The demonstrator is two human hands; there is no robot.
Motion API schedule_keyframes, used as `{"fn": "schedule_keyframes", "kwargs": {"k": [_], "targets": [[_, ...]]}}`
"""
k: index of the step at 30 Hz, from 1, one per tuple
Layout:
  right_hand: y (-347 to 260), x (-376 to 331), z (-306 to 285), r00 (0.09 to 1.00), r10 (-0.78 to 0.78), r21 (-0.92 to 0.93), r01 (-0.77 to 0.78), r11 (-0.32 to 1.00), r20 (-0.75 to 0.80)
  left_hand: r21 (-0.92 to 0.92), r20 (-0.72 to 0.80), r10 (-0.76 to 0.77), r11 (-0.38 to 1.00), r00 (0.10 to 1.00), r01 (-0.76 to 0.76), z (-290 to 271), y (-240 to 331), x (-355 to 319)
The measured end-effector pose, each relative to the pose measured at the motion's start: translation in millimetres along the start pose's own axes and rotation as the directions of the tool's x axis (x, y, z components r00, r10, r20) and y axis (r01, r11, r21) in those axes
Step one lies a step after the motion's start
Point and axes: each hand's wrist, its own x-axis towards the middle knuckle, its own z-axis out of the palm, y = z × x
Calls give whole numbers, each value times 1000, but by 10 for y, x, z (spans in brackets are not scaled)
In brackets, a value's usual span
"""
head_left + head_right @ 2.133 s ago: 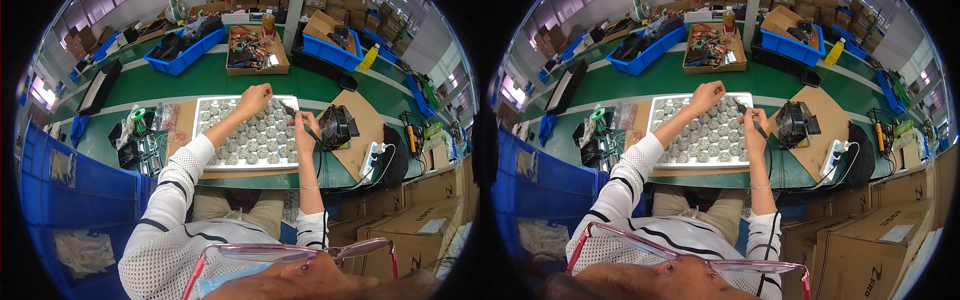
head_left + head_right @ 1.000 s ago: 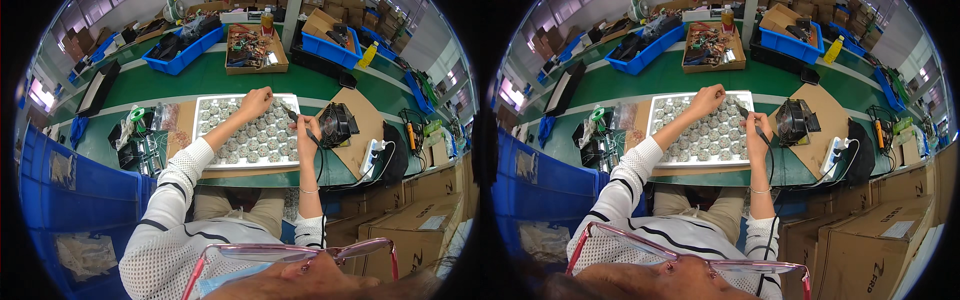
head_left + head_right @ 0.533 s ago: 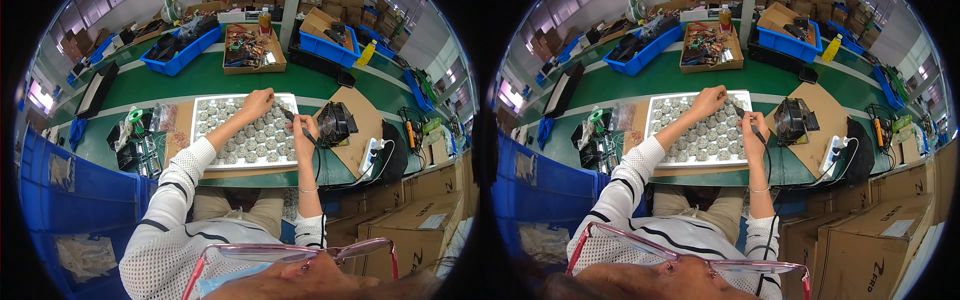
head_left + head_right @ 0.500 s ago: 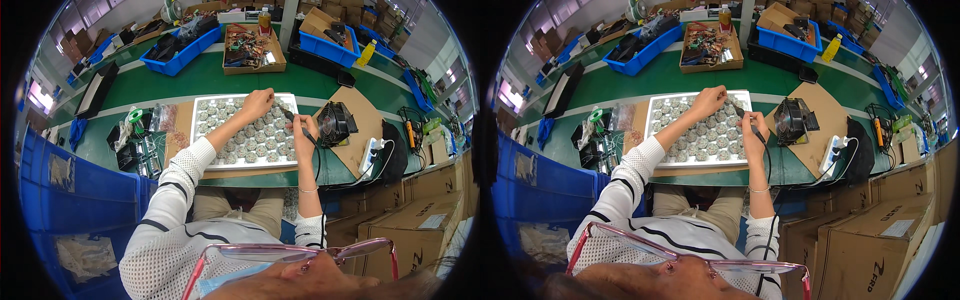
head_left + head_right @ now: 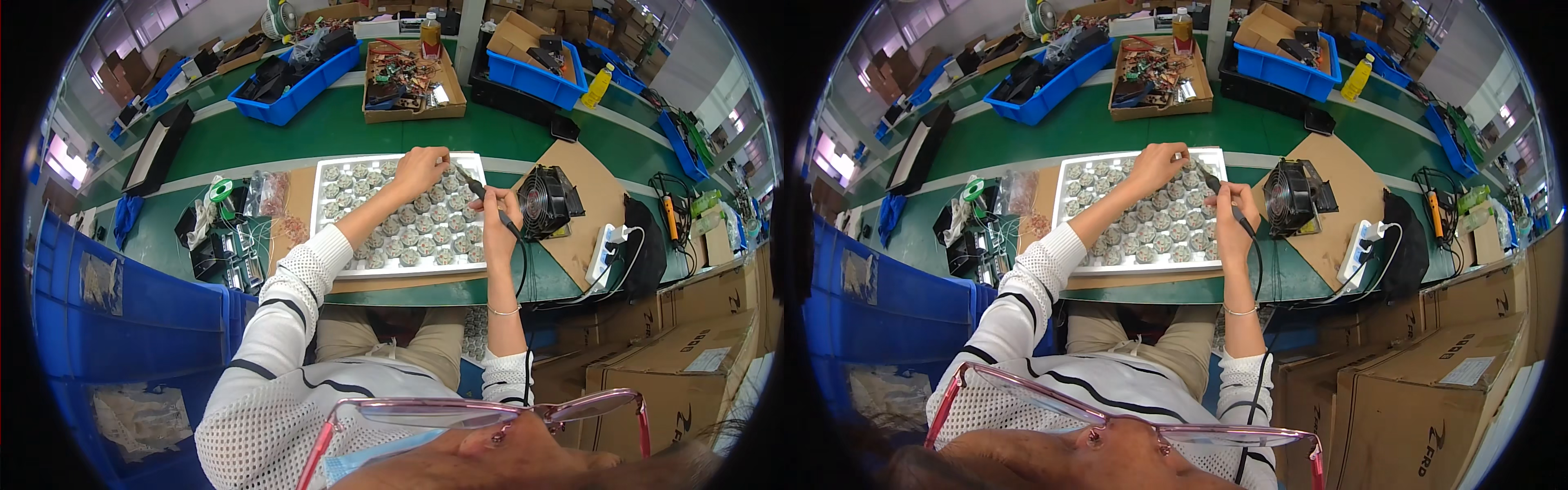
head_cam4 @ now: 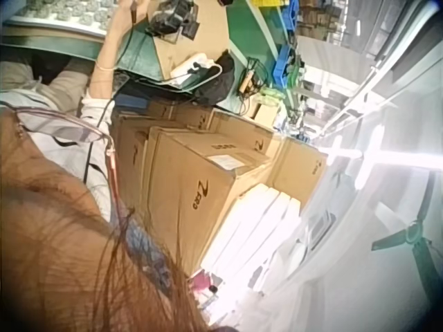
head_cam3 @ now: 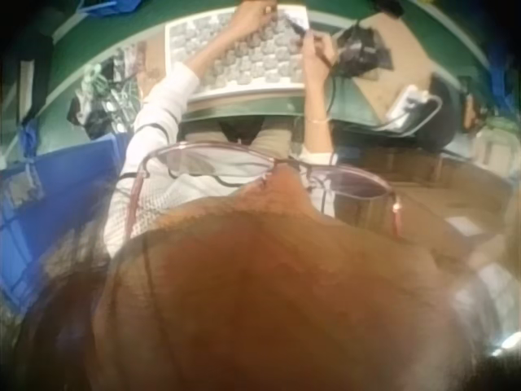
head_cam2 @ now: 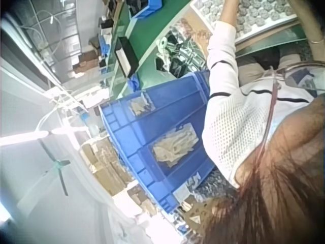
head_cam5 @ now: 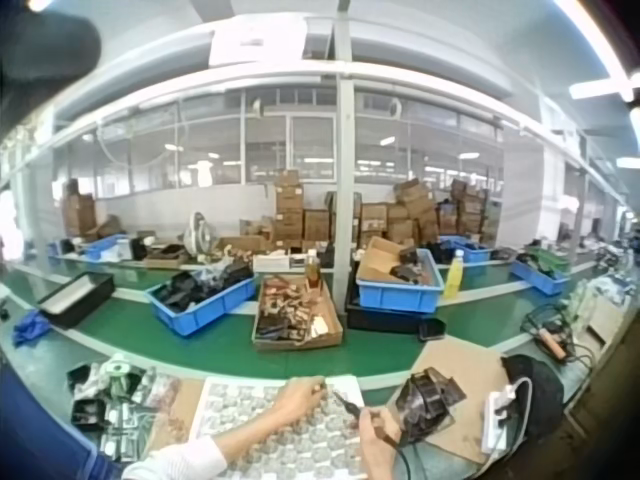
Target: The person solders small components onto circular circuit modules arranged in a tray using a soldering iron, positioning the parts by hand.
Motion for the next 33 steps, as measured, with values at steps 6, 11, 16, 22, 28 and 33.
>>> {"fn": "schedule_keyframes", "kwargs": {"k": [6, 11, 16, 22, 28, 33], "targets": [[-3, -59, -62, 997, -2, -38, -1, 999, -80, -75, 51, -39, 996, 998, 42, -6, 1, 16], [-41, -46, -56, 997, -1, -88, -6, 996, -81, -79, -8, -1, 997, 1000, 0, 140, 10, 93], [48, -7, -51, 997, -3, -36, 1, 999, -72, -46, -14, 50, 998, 999, -51, 207, -4, 130], [30, -3, -42, 998, 7, -73, -12, 997, -64, -36, 0, 45, 998, 999, -45, 204, -5, 129], [45, 3, -42, 997, -9, -82, 4, 997, -70, -39, 0, 52, 998, 999, -52, 192, 32, 120], [50, 3, -45, 998, -13, -98, 8, 995, -54, -30, -1, 53, 998, 999, -53, 194, 31, 117]]}}
